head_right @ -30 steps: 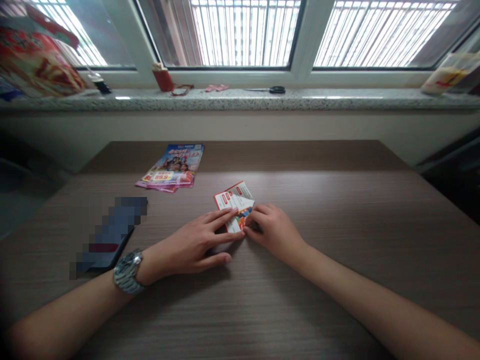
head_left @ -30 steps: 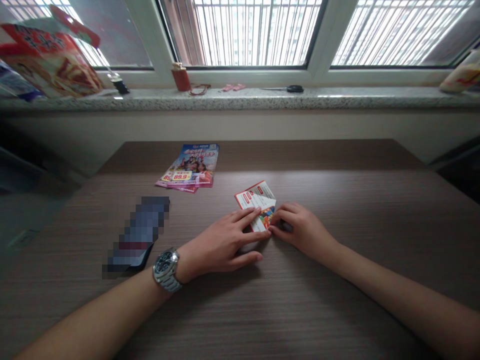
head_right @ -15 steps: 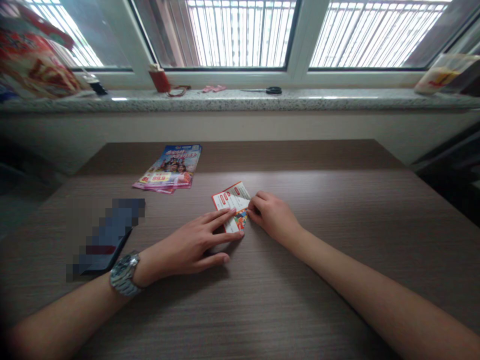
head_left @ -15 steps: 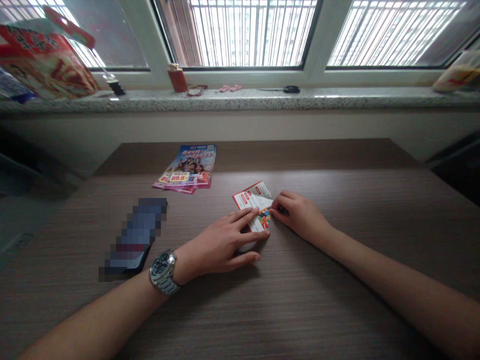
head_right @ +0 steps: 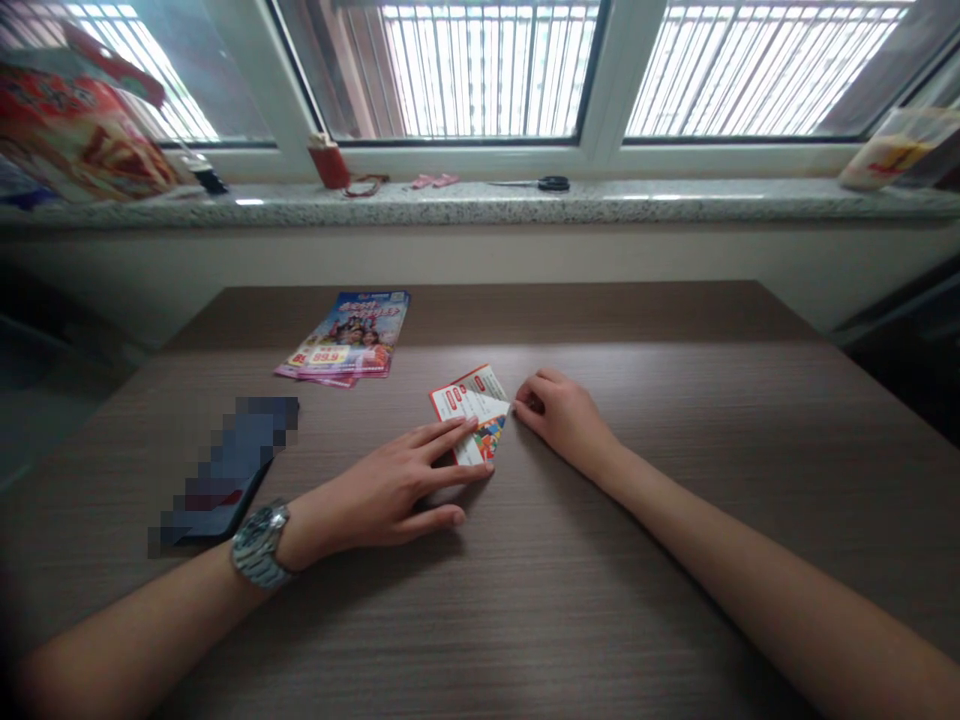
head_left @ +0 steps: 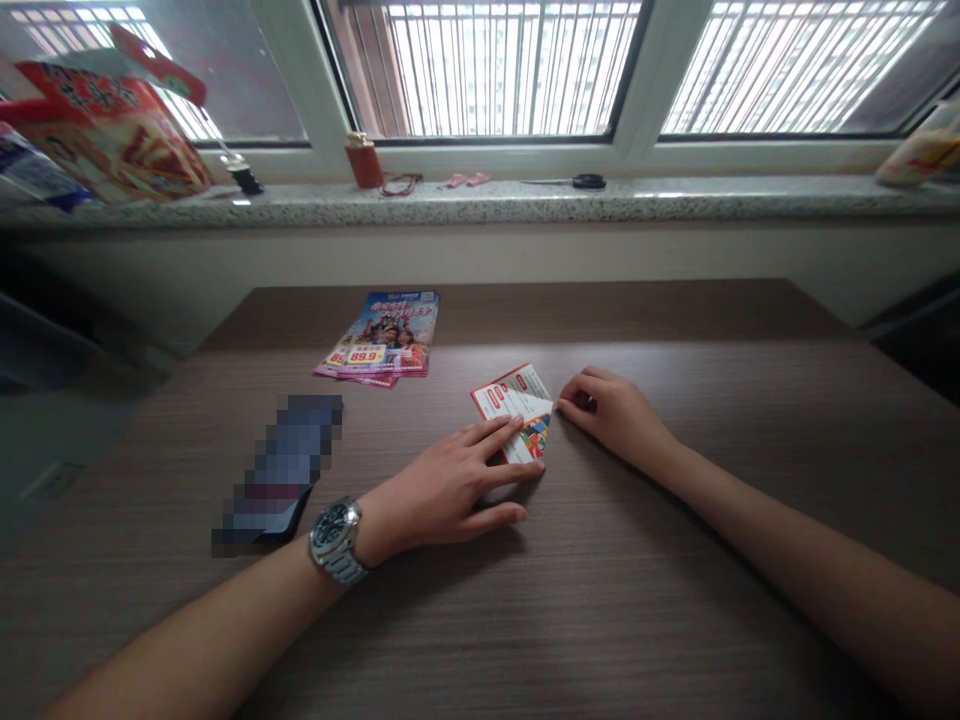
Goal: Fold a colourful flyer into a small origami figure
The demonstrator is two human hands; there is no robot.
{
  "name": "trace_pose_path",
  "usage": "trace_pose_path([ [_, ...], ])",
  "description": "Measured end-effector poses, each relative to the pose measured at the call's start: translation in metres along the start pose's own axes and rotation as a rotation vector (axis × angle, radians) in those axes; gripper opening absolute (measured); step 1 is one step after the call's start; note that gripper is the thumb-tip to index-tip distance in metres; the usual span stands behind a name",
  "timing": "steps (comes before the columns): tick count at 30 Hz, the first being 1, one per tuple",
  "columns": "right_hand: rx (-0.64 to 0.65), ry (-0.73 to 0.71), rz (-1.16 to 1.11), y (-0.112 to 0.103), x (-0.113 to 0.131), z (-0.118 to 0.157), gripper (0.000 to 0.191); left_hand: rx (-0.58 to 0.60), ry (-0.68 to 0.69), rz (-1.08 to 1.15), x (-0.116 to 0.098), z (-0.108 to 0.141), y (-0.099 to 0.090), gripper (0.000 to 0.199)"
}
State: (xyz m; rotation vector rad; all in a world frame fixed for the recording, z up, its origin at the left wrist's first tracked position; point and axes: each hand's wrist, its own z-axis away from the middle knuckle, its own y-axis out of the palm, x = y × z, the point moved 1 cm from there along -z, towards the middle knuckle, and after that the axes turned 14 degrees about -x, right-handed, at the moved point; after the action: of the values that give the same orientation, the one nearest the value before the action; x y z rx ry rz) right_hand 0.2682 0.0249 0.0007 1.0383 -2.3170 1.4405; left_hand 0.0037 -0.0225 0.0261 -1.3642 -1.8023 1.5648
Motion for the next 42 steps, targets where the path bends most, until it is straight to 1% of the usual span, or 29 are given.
trace_pose_path([
  [3,0.049,-0.012,-0.052,0.000,0.009,0.007,0.008,-0.003,-0.004,0.008,0.000,0.000,0.000,0.050],
  [10,0.112,-0.002,-0.048,0.005,0.021,0.015,0.011,0.011,-0.008,0.019,0.001,-0.001,0.000,0.051],
  [13,0.138,-0.012,-0.066,0.006,0.026,0.020,0.013,0.026,-0.037,0.024,0.002,-0.001,0.001,0.055],
  [15,0.156,-0.045,-0.089,0.006,0.030,0.025,0.012,0.026,-0.071,0.037,0.002,-0.001,0.002,0.061],
  [18,0.146,-0.108,-0.101,0.005,0.035,0.032,0.015,0.019,-0.097,0.051,0.003,-0.002,0.003,0.065],
  [22,0.183,-0.182,-0.142,0.003,0.038,0.038,0.011,0.005,-0.072,0.032,0.003,0.000,0.005,0.063],
  [24,0.200,-0.193,-0.164,0.001,0.038,0.038,0.010,-0.007,-0.049,0.021,0.003,0.000,0.006,0.061],
  [26,0.188,-0.156,-0.202,-0.002,0.035,0.035,0.009,-0.011,-0.031,0.006,0.003,0.000,0.006,0.058],
  [28,0.137,-0.059,-0.231,-0.005,0.029,0.031,0.009,-0.004,-0.018,-0.007,0.003,0.000,0.006,0.055],
  [29,0.128,-0.019,-0.228,-0.006,0.026,0.028,0.008,-0.001,-0.014,-0.010,0.003,0.000,0.005,0.054],
  [32,0.054,0.031,-0.170,-0.005,0.016,0.018,0.010,0.001,-0.011,-0.012,0.003,0.000,0.005,0.052],
  [35,0.046,0.060,-0.106,0.000,0.010,0.012,0.009,0.001,-0.011,-0.013,0.003,0.000,0.005,0.051],
  [38,0.006,0.066,-0.033,0.006,0.006,0.008,0.010,0.008,-0.015,-0.017,0.004,0.000,0.005,0.050],
  [42,-0.036,0.061,0.035,0.007,0.002,0.003,0.011,0.008,-0.021,-0.018,0.004,0.000,0.005,0.051],
])
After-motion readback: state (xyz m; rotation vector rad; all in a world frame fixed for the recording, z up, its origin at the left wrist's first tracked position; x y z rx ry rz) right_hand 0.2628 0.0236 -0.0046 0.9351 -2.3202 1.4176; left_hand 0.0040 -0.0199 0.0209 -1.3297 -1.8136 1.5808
